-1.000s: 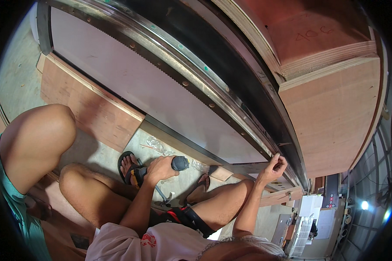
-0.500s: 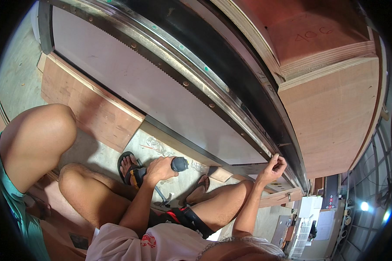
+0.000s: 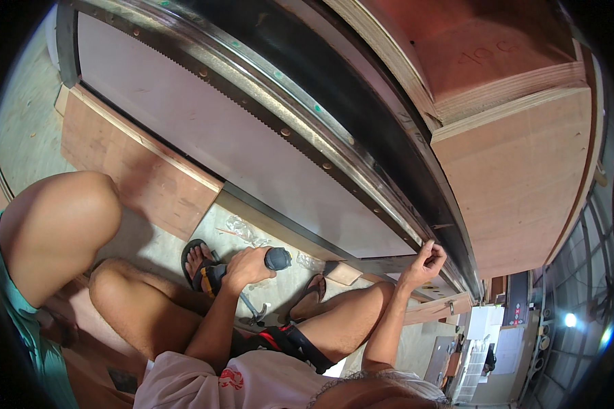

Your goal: The person assembles a wooden cabinet by positioning a curved wooden panel and securing it with a cordless drill. They drive screws into the panel and frame, then test the door movement.

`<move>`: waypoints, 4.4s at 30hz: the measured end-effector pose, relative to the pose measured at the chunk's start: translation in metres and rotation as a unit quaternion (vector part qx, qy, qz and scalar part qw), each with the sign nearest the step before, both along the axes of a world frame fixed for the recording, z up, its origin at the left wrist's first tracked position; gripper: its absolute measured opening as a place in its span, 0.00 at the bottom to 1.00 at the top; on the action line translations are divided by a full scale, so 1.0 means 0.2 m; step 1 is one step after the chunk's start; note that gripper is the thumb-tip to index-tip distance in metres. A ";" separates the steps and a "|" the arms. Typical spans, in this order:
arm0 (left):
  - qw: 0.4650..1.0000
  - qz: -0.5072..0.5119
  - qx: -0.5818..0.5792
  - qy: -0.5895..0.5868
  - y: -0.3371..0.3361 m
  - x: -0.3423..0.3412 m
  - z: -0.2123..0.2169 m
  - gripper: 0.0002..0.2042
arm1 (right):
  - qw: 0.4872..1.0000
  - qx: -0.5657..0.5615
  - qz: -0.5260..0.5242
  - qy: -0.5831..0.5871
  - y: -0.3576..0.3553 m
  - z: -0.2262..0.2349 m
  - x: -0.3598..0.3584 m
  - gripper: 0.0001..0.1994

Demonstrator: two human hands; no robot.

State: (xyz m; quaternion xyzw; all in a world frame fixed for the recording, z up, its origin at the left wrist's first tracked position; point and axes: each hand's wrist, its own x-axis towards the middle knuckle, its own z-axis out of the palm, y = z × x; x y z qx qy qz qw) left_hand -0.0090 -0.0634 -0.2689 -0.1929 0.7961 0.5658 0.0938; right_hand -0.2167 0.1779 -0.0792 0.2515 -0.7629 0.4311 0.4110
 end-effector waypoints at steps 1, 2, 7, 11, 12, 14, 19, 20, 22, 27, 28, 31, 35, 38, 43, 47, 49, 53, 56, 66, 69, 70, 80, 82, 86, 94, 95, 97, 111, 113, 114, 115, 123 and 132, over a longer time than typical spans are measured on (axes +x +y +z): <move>1.000 0.000 0.000 0.000 0.00 0.00 -0.01 0.28 | 1.000 -0.001 0.001 -0.001 0.00 0.00 0.00 0.10; 1.000 0.000 0.000 0.000 0.01 0.00 -0.02 0.28 | 1.000 0.002 0.002 0.001 0.00 0.00 0.00 0.10; 1.000 -0.002 -0.005 0.000 0.00 0.00 0.00 0.28 | 1.000 0.001 0.007 0.004 -0.01 0.00 0.01 0.10; 1.000 -0.002 -0.007 0.003 0.01 0.00 -0.02 0.28 | 1.000 0.009 0.002 0.003 -0.01 0.01 0.00 0.11; 1.000 -0.004 -0.007 0.002 0.01 0.00 -0.02 0.28 | 1.000 0.011 0.000 0.005 -0.01 0.01 0.00 0.11; 1.000 -0.008 -0.006 0.000 0.00 0.00 -0.02 0.28 | 1.000 0.013 -0.003 0.005 -0.01 0.01 0.00 0.11; 1.000 -0.008 -0.011 -0.007 0.00 0.00 -0.01 0.28 | 1.000 0.016 -0.004 0.003 -0.01 0.01 0.00 0.12; 1.000 -0.009 -0.012 -0.008 0.00 0.00 -0.01 0.28 | 1.000 0.016 -0.004 -0.001 0.00 0.01 0.00 0.12; 1.000 -0.006 -0.013 -0.012 0.01 0.00 -0.02 0.27 | 1.000 0.015 -0.005 -0.009 0.00 0.01 0.00 0.12; 1.000 -0.007 -0.010 -0.010 0.00 0.01 -0.01 0.28 | 1.000 0.015 -0.003 -0.002 -0.02 0.02 0.02 0.13; 1.000 -0.007 -0.010 -0.010 0.00 0.00 -0.01 0.28 | 1.000 0.015 -0.002 -0.001 -0.02 0.02 0.02 0.13; 1.000 -0.004 -0.010 -0.009 0.00 0.00 -0.01 0.28 | 1.000 0.011 0.002 -0.001 -0.02 0.01 0.02 0.12; 1.000 -0.006 -0.011 -0.013 0.01 0.00 -0.02 0.28 | 1.000 0.006 0.005 -0.007 -0.02 0.01 0.02 0.12; 1.000 -0.007 -0.016 -0.017 0.01 0.00 -0.01 0.27 | 1.000 0.005 0.003 -0.006 -0.03 0.01 0.02 0.12; 1.000 -0.009 -0.019 -0.006 0.01 0.00 -0.04 0.28 | 1.000 0.006 0.004 -0.007 -0.02 0.01 0.02 0.11; 1.000 -0.014 -0.016 -0.014 0.01 -0.01 -0.06 0.31 | 1.000 0.011 -0.001 -0.004 -0.01 0.01 0.01 0.11; 1.000 -0.013 -0.017 -0.013 0.01 -0.01 -0.05 0.31 | 1.000 0.008 0.001 -0.007 -0.01 0.01 0.01 0.12; 1.000 -0.016 -0.018 -0.015 0.01 0.00 -0.05 0.31 | 1.000 0.007 0.000 -0.006 -0.03 0.01 0.02 0.11; 1.000 -0.008 -0.018 -0.011 0.01 0.00 -0.05 0.28 | 1.000 0.006 -0.001 -0.007 -0.04 0.02 0.03 0.11; 1.000 0.002 -0.011 0.000 0.00 0.00 -0.11 0.26 | 1.000 0.002 -0.018 0.009 -0.02 -0.01 -0.01 0.11; 0.999 0.001 -0.003 -0.043 -0.05 0.01 -0.06 0.27 | 0.999 0.007 -0.038 0.019 -0.03 -0.02 -0.01 0.12; 0.999 0.003 0.002 -0.043 -0.05 0.01 -0.11 0.28 | 0.999 0.012 -0.049 0.021 -0.03 -0.02 -0.02 0.12; 0.996 0.075 0.010 -0.040 -0.12 -0.05 -0.29 0.29 | 0.996 0.023 -0.072 0.043 -0.08 -0.04 -0.03 0.13; 0.995 0.094 -0.005 -0.035 -0.12 -0.06 -0.30 0.28 | 0.995 0.025 -0.077 0.052 -0.07 -0.05 -0.03 0.12; 0.994 0.099 0.008 -0.054 -0.12 -0.08 -0.34 0.26 | 0.994 0.034 -0.094 0.043 -0.08 -0.05 -0.02 0.12; 0.993 0.094 -0.008 -0.066 -0.11 -0.11 -0.33 0.26 | 0.992 0.040 -0.109 0.054 -0.09 -0.05 -0.02 0.14; 0.993 0.095 -0.013 -0.070 -0.11 -0.11 -0.32 0.26 | 0.992 0.036 -0.113 0.050 -0.09 -0.05 -0.01 0.14; 0.992 0.098 -0.002 -0.074 -0.12 -0.10 -0.33 0.26 | 0.991 0.040 -0.113 0.051 -0.08 -0.05 -0.02 0.14; 0.989 0.068 0.000 -0.134 -0.12 -0.09 -0.35 0.35 | 0.994 0.012 -0.082 0.071 -0.16 -0.05 -0.03 0.14; 0.989 0.068 0.001 -0.129 -0.12 -0.10 -0.35 0.35 | 0.994 0.011 -0.085 0.071 -0.13 -0.05 -0.03 0.14; 0.990 0.068 0.001 -0.127 -0.12 -0.11 -0.35 0.35 | 0.994 0.010 -0.085 0.074 -0.12 -0.05 -0.03 0.14; 0.990 0.068 0.000 -0.125 -0.12 -0.12 -0.35 0.35 | 0.993 0.010 -0.086 0.078 -0.11 -0.05 -0.04 0.14; 0.989 0.067 0.000 -0.130 -0.10 -0.11 -0.37 0.36 | 0.995 0.011 -0.085 0.060 -0.11 -0.06 -0.04 0.13; 0.989 0.043 -0.001 -0.145 -0.08 -0.13 -0.39 0.40 | 0.995 0.000 -0.070 0.068 -0.11 -0.05 -0.05 0.13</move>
